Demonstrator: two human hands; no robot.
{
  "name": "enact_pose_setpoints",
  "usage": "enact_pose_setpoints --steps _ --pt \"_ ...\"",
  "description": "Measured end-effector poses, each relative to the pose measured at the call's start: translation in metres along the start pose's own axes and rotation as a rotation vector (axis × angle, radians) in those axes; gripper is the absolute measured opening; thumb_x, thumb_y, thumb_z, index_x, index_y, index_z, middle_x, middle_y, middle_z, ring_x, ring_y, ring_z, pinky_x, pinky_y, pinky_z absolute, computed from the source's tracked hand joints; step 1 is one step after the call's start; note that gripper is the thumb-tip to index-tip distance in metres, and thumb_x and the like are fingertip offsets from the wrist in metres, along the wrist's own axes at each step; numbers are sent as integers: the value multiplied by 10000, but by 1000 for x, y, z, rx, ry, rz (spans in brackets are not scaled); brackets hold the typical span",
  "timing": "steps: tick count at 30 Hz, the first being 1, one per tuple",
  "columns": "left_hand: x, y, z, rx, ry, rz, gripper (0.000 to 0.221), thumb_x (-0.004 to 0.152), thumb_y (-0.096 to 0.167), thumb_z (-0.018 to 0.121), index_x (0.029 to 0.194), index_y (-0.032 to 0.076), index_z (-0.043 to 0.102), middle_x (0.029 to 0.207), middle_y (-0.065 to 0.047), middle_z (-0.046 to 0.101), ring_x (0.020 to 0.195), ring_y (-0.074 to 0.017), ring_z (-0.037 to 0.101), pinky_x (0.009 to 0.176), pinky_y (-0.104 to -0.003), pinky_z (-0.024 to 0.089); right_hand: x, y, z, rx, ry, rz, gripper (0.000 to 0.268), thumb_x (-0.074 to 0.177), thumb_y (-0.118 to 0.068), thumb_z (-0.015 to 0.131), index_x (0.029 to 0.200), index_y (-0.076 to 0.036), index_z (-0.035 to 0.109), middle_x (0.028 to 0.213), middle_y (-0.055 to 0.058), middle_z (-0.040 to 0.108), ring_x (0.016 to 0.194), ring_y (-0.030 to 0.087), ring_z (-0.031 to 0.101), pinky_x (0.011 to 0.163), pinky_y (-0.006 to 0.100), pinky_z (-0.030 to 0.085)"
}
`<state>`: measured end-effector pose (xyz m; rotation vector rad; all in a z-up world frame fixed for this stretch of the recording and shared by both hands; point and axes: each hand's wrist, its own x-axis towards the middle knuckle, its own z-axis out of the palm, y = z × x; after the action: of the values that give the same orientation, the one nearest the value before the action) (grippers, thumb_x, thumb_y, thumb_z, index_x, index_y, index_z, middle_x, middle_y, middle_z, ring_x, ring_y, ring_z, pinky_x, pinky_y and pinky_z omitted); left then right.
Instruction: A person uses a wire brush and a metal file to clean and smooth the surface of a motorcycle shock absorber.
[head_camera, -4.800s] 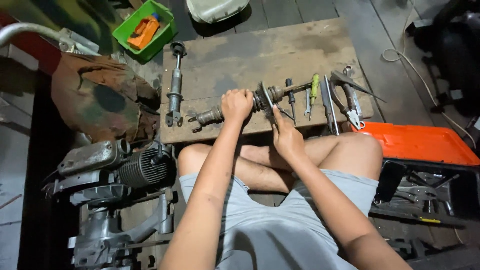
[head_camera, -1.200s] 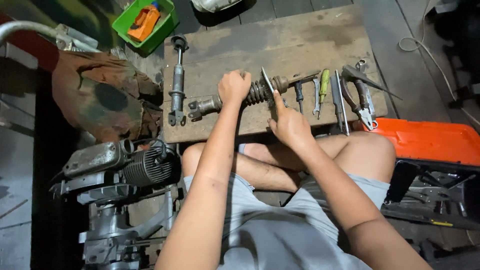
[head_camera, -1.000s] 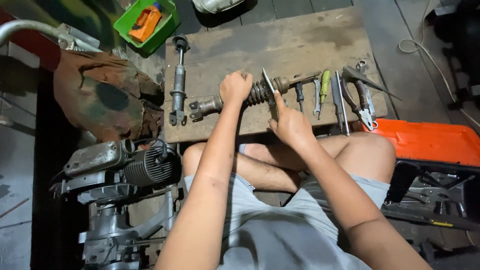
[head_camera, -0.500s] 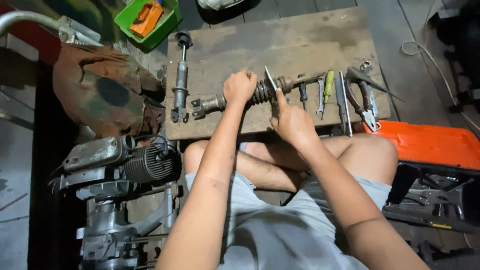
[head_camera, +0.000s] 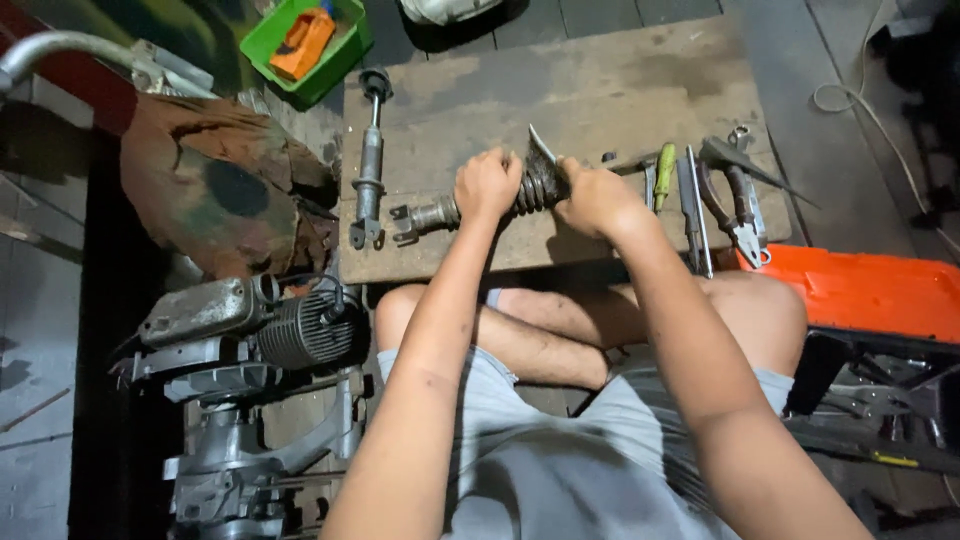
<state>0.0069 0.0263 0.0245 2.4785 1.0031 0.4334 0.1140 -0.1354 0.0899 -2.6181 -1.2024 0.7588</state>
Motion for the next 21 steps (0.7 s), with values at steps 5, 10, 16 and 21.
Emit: enact_pose_setpoints --steps 5,10,16,21 --pt "-1 -6 10 57 78 51 396 943 418 540 745 98 663 738 -164 688 741 -396 716 739 -521 578 -15 -7 -36 26 -64 -12 576 936 -212 571 1485 -59 487 1184 371 665 1157 528 632 960 619 524" --pt "1 -14 28 70 164 84 384 936 409 539 700 121 633 692 -127 679 720 -375 709 751 -510 558 9 -6 -32 45 -79 -2 587 870 -183 596 1446 -76 563 1191 303 690 1141 472 656 952 582 540" --pt "-8 -16 32 84 308 152 315 917 352 582 681 145 609 649 -89 646 708 -321 696 720 -468 555 25 -21 -38 71 -104 31 302 840 -107 540 917 81 764 691 300 703 534 392 716 471 490 593" --pt "-10 -13 28 64 314 170 322 939 332 566 663 168 562 618 -67 603 687 -290 678 729 -437 556 20 -23 -37 15 -93 28 411 885 -170 596 1206 59 713 1001 323 733 919 441 738 728 565 607"
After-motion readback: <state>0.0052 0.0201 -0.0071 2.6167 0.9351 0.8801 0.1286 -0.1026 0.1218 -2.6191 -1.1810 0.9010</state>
